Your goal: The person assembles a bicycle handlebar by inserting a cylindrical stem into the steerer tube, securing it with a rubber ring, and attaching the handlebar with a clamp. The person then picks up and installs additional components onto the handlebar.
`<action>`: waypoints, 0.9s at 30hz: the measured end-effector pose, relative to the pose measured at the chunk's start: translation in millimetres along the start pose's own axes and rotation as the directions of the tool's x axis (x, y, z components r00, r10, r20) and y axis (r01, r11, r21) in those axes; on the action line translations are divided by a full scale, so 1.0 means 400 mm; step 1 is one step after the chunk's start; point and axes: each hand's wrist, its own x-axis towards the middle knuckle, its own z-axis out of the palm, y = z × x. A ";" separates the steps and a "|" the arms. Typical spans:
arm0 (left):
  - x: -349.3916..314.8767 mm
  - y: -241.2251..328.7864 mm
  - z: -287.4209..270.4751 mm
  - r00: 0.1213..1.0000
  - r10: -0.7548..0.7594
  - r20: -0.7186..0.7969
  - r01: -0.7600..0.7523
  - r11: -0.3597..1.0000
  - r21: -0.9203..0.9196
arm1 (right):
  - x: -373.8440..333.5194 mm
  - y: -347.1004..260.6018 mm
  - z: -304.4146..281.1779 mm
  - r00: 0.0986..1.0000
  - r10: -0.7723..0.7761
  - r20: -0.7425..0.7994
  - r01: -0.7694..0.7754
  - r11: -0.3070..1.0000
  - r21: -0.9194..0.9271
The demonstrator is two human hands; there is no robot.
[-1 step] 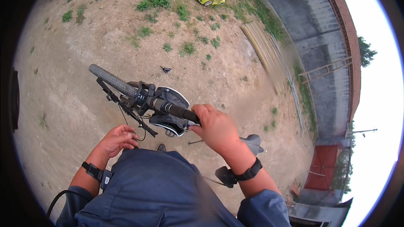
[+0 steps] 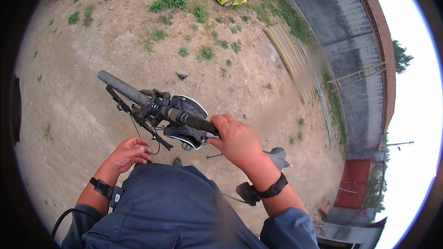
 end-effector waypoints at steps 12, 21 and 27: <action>-0.005 0.011 -0.004 1.000 -0.005 -0.001 0.005 1.000 -0.002 | -0.011 0.004 0.036 0.996 0.027 -0.086 -0.032 0.998 -0.050; -0.003 0.021 -0.011 1.000 -0.008 -0.001 0.008 1.000 0.005 | -0.006 -0.010 0.037 0.997 0.048 -0.062 -0.046 0.998 0.035; -0.001 0.021 -0.016 1.000 -0.015 -0.012 0.015 1.000 0.009 | 0.015 -0.014 0.017 1.000 0.009 0.016 -0.008 1.000 -0.019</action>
